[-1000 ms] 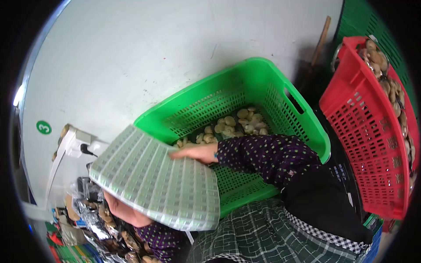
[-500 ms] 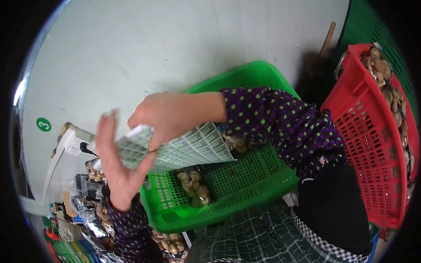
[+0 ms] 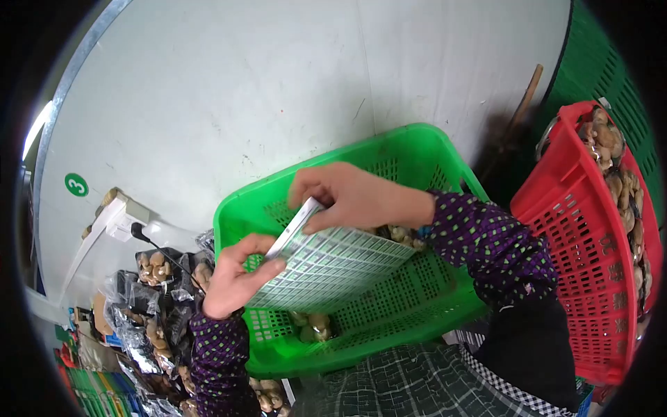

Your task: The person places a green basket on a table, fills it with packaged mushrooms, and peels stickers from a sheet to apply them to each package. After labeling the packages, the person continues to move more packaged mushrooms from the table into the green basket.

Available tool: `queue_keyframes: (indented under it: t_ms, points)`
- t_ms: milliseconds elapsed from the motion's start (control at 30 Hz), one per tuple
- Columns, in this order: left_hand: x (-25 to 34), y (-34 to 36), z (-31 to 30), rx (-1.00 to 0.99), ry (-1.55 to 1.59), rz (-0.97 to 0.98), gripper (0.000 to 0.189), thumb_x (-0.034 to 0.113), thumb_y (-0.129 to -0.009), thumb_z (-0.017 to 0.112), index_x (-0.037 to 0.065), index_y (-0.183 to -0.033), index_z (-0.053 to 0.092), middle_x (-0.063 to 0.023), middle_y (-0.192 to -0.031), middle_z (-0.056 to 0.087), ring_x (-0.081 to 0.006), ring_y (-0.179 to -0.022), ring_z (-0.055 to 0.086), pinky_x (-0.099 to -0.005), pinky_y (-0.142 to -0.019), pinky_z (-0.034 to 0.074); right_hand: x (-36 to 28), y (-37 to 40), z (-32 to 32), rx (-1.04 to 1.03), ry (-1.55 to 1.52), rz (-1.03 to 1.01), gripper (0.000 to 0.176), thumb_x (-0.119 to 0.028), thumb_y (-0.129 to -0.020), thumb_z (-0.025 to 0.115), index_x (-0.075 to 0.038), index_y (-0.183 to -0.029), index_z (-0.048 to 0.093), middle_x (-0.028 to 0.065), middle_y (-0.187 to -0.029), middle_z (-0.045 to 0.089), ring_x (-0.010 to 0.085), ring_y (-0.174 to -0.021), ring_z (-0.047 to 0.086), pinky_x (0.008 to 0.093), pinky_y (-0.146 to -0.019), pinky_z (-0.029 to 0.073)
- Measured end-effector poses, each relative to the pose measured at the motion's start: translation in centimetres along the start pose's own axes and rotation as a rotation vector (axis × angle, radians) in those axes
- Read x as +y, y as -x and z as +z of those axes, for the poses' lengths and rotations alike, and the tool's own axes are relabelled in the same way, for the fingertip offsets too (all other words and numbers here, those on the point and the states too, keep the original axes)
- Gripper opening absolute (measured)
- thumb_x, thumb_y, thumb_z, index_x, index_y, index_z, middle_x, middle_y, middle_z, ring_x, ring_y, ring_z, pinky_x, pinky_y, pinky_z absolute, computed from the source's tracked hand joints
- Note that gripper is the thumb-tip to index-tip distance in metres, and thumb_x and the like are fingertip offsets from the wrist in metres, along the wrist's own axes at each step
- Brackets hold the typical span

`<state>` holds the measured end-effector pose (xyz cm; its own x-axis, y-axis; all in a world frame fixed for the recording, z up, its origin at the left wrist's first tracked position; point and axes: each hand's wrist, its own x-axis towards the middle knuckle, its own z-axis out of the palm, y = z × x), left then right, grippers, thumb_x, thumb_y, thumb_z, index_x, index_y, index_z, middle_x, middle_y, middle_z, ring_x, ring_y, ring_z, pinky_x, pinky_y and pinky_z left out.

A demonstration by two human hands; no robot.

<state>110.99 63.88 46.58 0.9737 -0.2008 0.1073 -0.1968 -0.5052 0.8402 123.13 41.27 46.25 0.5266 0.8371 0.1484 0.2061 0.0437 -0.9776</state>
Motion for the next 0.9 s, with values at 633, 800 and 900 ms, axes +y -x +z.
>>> queue_keyframes:
  t_ms: [633, 800, 900]
  points:
    - [-1.8, 2.8, 5.8, 0.154, 0.552, -0.267, 0.018, 0.01, -0.093, 0.055, -0.006, -0.094, 0.064, 0.0005, -0.081, 0.061, -0.0044, -0.077, 0.05, -0.0203, -0.07, 0.041, 3.0, 2.2, 5.4, 0.079, 0.525, -0.292, 0.019, -0.013, -0.075, 0.069, -0.004, -0.089, 0.061, 0.0108, -0.078, 0.061, 0.0317, -0.068, 0.061, 0.0386, -0.058, 0.049]
    - [-3.1, 3.5, 7.3, 0.162, 0.697, -0.373, 0.016, 0.007, -0.092, 0.054, -0.005, -0.089, 0.064, 0.002, -0.078, 0.06, -0.0034, -0.072, 0.05, -0.0199, -0.067, 0.04, 5.9, 3.5, 6.7, 0.116, 0.703, -0.341, 0.019, -0.018, -0.076, 0.068, -0.01, -0.09, 0.058, 0.0074, -0.076, 0.058, 0.0291, -0.064, 0.06, 0.0379, -0.052, 0.046]
    - [-3.8, 3.6, 7.6, 0.18, 0.701, -0.446, 0.016, 0.007, -0.091, 0.055, -0.005, -0.087, 0.064, 0.0028, -0.076, 0.059, -0.0029, -0.07, 0.049, -0.0199, -0.064, 0.04, 6.1, 3.1, 6.0, 0.089, 0.697, -0.37, 0.013, -0.017, -0.076, 0.068, -0.008, -0.083, 0.06, 0.0064, -0.078, 0.059, 0.0261, -0.061, 0.059, 0.0349, -0.051, 0.046]
